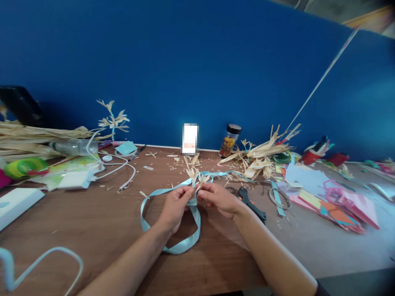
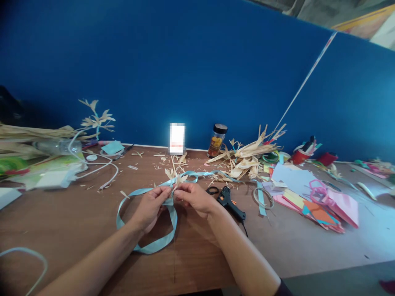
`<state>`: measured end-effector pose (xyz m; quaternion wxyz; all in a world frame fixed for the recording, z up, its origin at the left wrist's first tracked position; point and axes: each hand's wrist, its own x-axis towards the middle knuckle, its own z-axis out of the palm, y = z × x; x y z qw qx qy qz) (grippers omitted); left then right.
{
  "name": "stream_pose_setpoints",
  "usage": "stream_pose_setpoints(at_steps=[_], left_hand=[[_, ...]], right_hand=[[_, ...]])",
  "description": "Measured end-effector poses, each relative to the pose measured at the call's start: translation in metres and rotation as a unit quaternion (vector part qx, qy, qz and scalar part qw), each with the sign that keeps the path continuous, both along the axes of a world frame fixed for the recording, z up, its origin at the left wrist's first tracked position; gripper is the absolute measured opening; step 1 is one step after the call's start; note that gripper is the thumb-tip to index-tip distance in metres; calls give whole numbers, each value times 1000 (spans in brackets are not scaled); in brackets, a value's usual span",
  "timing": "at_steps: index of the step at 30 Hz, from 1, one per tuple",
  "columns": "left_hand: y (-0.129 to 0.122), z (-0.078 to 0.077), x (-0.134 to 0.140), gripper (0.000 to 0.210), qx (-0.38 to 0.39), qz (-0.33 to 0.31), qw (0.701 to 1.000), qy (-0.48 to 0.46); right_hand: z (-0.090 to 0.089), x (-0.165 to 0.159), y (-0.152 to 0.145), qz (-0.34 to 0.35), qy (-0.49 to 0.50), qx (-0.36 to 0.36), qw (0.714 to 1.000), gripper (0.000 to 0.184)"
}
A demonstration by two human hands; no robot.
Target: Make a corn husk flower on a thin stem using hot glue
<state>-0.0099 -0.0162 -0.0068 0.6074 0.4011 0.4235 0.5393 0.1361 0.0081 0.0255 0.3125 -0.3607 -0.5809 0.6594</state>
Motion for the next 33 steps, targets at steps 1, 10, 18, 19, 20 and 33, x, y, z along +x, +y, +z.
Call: stream_pose_setpoints(at_steps=[1, 10, 18, 19, 20, 33], left_hand=[[0, 0, 0, 24, 3, 2, 1000, -2], [3, -6, 1, 26, 12, 8, 1000, 12], [1, -4, -1, 30, 18, 45, 995, 89], [1, -4, -1, 30, 21, 49, 994, 100], [1, -3, -2, 31, 22, 53, 992, 109], [0, 1, -3, 30, -3, -24, 993, 119]], right_hand=[[-1, 1, 2, 14, 19, -7, 1000, 20], [-17, 0, 9, -27, 13, -12, 999, 21], [-22, -3, 10, -56, -4, 29, 998, 20], [-21, -3, 9, -56, -4, 36, 998, 18], [-21, -3, 9, -55, -4, 41, 998, 17], [-17, 10, 14, 56, -70, 117, 989, 23]])
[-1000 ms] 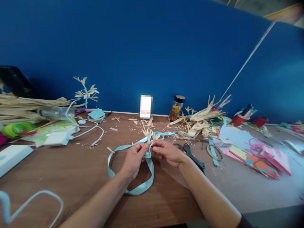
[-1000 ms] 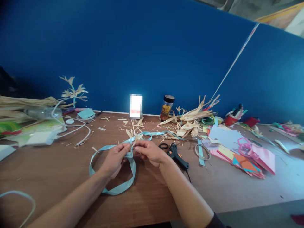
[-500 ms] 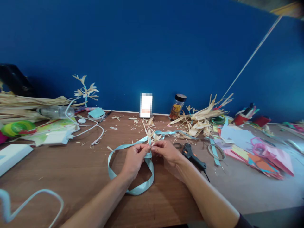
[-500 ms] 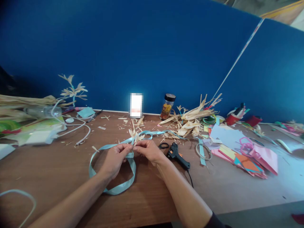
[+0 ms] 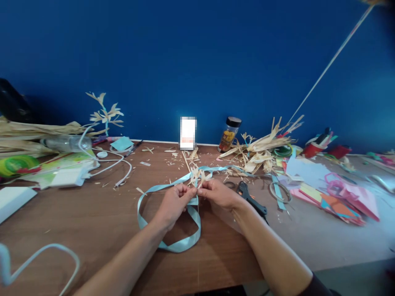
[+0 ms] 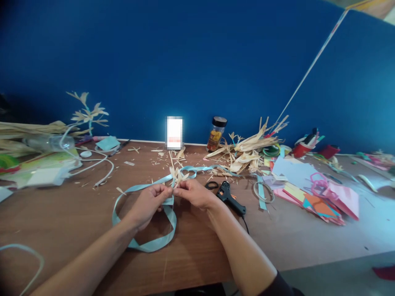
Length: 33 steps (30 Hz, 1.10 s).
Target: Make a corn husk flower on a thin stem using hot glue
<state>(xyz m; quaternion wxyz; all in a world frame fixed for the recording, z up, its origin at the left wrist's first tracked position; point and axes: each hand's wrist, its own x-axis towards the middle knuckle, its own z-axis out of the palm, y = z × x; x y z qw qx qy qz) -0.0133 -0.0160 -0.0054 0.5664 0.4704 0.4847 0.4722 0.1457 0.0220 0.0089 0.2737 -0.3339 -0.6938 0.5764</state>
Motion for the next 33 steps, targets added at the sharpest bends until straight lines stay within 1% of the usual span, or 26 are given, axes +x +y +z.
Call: stream_pose_setpoints(at_steps=[2, 5, 8, 11, 16, 23, 29, 31, 33], left_hand=[[-1, 5, -4, 30, -25, -61, 998, 8], [-1, 10, -11, 27, -73, -144, 987, 19], [-1, 11, -16, 17, -101, -178, 978, 27], [-1, 10, -15, 11, -106, -181, 977, 39], [-1, 8, -12, 12, -81, -179, 979, 53], [-1, 10, -10, 11, -61, -167, 981, 72], [-2, 13, -6, 12, -63, -128, 985, 95], [-2, 14, -5, 15, -59, -127, 986, 87], [-2, 14, -4, 20, -57, -136, 986, 77]], right_hand=[[2, 3, 2, 18, -35, 31, 999, 24], [3, 7, 3, 37, -87, 69, 993, 25], [3, 8, 2, 50, -122, 92, 987, 25], [3, 8, 0, 45, -143, 118, 982, 23], [4, 7, -4, 28, -171, 161, 971, 22], [14, 0, -9, -14, -199, 199, 959, 16], [16, -3, -13, -70, -205, 198, 956, 11], [16, -3, -13, -75, -193, 177, 962, 11], [14, -1, -11, -64, -166, 143, 974, 12]])
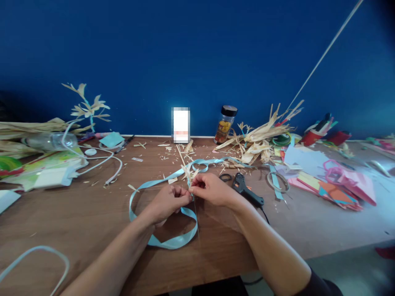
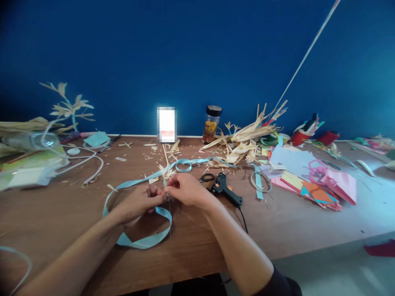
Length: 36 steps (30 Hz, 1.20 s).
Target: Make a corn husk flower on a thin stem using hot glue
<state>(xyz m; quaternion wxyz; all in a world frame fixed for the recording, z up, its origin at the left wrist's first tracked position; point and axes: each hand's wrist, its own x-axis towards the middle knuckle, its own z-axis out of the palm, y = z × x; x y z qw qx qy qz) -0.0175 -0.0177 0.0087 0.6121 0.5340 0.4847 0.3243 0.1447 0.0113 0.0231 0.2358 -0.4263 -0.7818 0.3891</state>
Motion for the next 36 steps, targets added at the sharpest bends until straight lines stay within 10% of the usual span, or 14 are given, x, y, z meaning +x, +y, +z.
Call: stream_pose_setpoints(at_steps=[18, 36], left_hand=[[-1, -1, 0, 19, -63, 18, 994, -86], [2, -7, -2, 21, 20, 30, 999, -16]], right_hand=[[-6, 1, 4, 81, 206, -255, 941, 27], [-13, -6, 2, -12, 271, -277, 922, 26]])
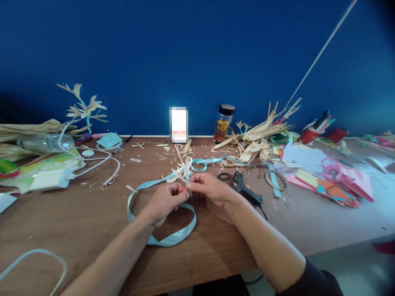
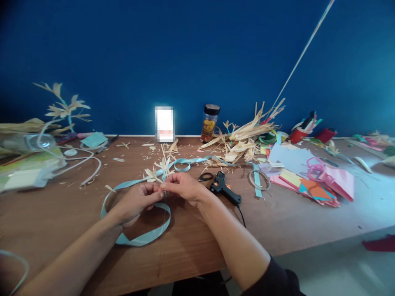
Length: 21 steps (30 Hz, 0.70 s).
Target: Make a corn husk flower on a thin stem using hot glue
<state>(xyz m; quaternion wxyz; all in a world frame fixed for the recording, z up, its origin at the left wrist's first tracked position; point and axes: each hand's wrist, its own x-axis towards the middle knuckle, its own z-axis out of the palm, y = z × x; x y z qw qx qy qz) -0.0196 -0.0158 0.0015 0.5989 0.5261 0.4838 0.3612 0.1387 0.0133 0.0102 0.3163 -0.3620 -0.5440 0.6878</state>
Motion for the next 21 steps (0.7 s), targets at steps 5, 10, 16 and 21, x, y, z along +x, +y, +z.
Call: stream_pose_setpoints(at_steps=[5, 10, 16, 21], left_hand=[[0, -1, 0, 20, -1, -7, 1000, -1], [-1, 0, 1, 21, -7, -7, 1000, 2], [-1, -4, 0, 21, -3, -13, 1000, 15], [-2, -2, 1, 19, -27, -20, 999, 5]], right_hand=[[-2, 0, 0, -4, -5, -8, 1000, 26], [-3, 3, 1, 16, -1, -10, 1000, 25], [-2, 3, 1, 17, -20, 39, 999, 27], [-2, 3, 1, 13, -53, 86, 995, 30]])
